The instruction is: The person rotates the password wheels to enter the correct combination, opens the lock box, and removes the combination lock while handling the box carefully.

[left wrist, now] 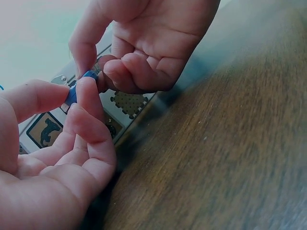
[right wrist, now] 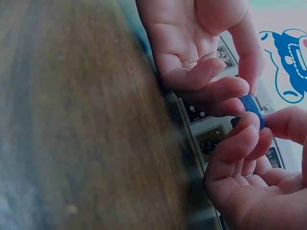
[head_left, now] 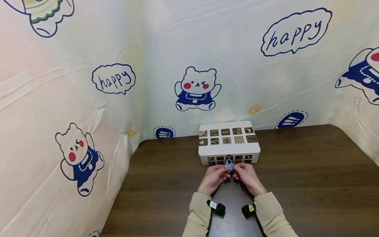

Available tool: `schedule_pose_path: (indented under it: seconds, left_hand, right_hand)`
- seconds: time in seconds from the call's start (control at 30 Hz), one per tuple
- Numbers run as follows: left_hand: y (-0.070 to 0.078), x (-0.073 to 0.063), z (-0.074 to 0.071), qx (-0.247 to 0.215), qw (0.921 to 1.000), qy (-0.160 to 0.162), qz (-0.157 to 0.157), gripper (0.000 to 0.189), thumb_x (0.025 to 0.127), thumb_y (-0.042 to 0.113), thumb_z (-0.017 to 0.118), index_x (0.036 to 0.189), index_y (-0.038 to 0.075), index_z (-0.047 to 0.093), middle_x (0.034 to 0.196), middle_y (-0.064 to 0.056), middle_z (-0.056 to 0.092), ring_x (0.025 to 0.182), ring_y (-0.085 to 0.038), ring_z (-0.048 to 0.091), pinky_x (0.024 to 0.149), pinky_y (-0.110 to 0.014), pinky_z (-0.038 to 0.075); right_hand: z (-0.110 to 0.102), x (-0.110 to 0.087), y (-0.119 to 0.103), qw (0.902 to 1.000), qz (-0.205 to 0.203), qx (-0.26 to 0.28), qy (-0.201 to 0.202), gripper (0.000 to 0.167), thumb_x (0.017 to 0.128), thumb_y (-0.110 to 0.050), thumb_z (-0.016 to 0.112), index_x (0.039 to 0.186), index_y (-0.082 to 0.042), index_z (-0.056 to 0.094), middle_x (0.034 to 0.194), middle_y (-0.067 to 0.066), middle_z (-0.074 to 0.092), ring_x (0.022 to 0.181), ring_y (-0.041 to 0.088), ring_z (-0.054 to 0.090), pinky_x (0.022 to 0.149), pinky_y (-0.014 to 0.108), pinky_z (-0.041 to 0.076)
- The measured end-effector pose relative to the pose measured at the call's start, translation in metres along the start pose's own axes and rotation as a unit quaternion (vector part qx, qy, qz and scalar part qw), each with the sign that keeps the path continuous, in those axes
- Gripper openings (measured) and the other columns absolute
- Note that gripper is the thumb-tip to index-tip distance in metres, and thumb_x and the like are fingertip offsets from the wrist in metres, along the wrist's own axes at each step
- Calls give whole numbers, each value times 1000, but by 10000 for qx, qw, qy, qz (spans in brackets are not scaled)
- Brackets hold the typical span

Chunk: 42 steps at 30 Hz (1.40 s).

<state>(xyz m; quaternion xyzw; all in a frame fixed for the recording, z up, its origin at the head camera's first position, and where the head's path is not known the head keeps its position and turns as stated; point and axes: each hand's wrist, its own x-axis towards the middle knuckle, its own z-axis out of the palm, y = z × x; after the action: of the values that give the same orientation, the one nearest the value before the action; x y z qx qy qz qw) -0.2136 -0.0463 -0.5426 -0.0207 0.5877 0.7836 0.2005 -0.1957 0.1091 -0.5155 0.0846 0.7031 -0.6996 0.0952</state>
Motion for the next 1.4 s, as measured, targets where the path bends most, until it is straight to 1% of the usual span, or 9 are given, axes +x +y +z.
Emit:
schedule_pose_path:
  seconds: [0.3,0.4,0.57,0.8,0.93,1.13,1.4]
  left_hand:
    - [0,-1,0,-43,10000,18,-22,20,94,7,57,107,-6,63,86,-1,65,67,-8,61,61,-19,48]
    - [-1,-1,0,-49,10000,15,-27,20,94,7,57,108,-6,63,86,-1,65,67,-7,61,61,-19,48]
    - [-1,-1,0,-51,10000,15,-22,20,93,8,59,107,-6,63,84,-1,65,66,-7,61,60,-19,48]
    - [0,-1,0,-62,10000,-11,1,20,93,9,59,107,-6,63,83,-1,66,66,-6,60,60,-19,47]
    - [0,0,0,-51,10000,-11,-2,21,93,9,60,107,-5,64,83,0,65,66,-6,60,61,-19,47]
    - [0,-1,0,-65,10000,-1,-5,20,93,8,59,107,-5,64,83,0,66,66,-6,60,60,-19,48]
    - [-1,-1,0,-60,10000,16,-16,21,93,9,59,108,-5,64,84,0,66,67,-7,60,61,-19,48]
  right_hand:
    - [1,-1,-1,10000,42,66,7,25,97,-14,53,98,10,61,68,2,58,60,7,54,55,19,49]
    - [1,-2,-1,9997,139,216,19,25,98,-15,51,94,8,60,68,1,56,58,7,54,54,19,49]
    - [1,-1,-1,9987,332,387,22,30,100,-21,47,86,3,57,67,1,54,57,7,54,54,20,50]
    - [1,1,2,9980,416,474,-39,31,101,-24,47,84,1,56,65,0,53,56,8,55,54,21,50]
    - [2,2,2,9981,443,431,-49,30,100,-24,49,83,-1,56,65,-1,53,56,8,55,53,21,50]
    - [2,2,3,9990,355,253,6,30,98,-23,52,79,-1,57,63,-1,54,56,8,55,54,20,49]
    - [2,1,2,9998,161,45,47,29,98,-23,54,86,3,61,63,-1,56,57,7,54,54,20,49]
